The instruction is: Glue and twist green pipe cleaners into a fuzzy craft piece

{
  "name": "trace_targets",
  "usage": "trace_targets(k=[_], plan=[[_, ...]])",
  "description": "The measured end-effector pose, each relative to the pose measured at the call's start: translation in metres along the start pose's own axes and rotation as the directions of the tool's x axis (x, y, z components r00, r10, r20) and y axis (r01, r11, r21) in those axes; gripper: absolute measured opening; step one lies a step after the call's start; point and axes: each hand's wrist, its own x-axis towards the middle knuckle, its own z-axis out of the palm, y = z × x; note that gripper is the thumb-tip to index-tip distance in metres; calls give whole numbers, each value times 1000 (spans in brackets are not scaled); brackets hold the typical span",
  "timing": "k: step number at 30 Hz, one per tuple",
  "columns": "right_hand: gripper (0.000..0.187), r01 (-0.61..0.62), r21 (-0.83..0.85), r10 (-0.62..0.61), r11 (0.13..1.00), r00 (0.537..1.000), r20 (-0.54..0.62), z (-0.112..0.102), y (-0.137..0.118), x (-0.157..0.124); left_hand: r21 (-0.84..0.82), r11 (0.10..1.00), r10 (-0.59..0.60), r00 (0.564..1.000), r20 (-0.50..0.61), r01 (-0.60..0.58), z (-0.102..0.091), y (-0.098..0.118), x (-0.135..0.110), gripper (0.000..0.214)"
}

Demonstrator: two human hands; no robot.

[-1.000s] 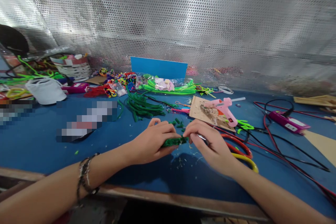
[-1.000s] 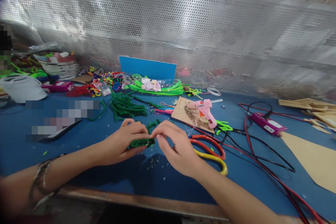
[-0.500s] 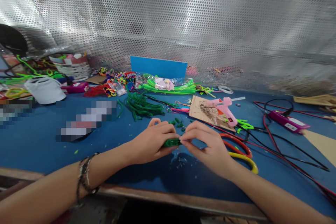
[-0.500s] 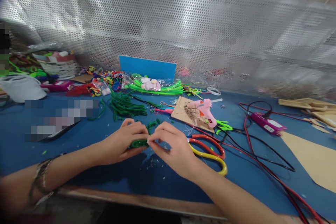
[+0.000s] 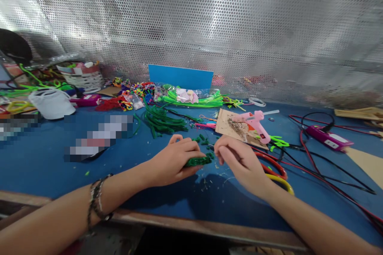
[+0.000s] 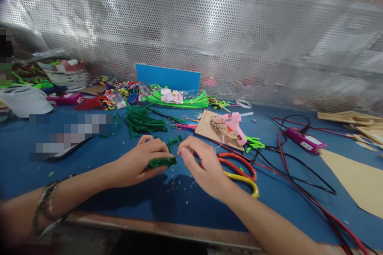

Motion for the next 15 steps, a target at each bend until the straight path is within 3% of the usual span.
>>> trace_targets(k=[3, 7, 15], plan=[[8, 70, -80, -70, 994, 998, -2, 1, 0, 1, 11, 1000, 11, 1000, -11, -11, 0, -1, 0, 19], [17, 112, -117, -114, 987, 993, -14, 0, -1, 1, 17, 1000, 13, 1000, -23, -13, 0, -2, 0, 19], [11, 212, -122, -207, 970, 977, 50, 5, 0, -2, 22, 1000, 19, 999, -33, -18, 2, -2, 0, 17]])
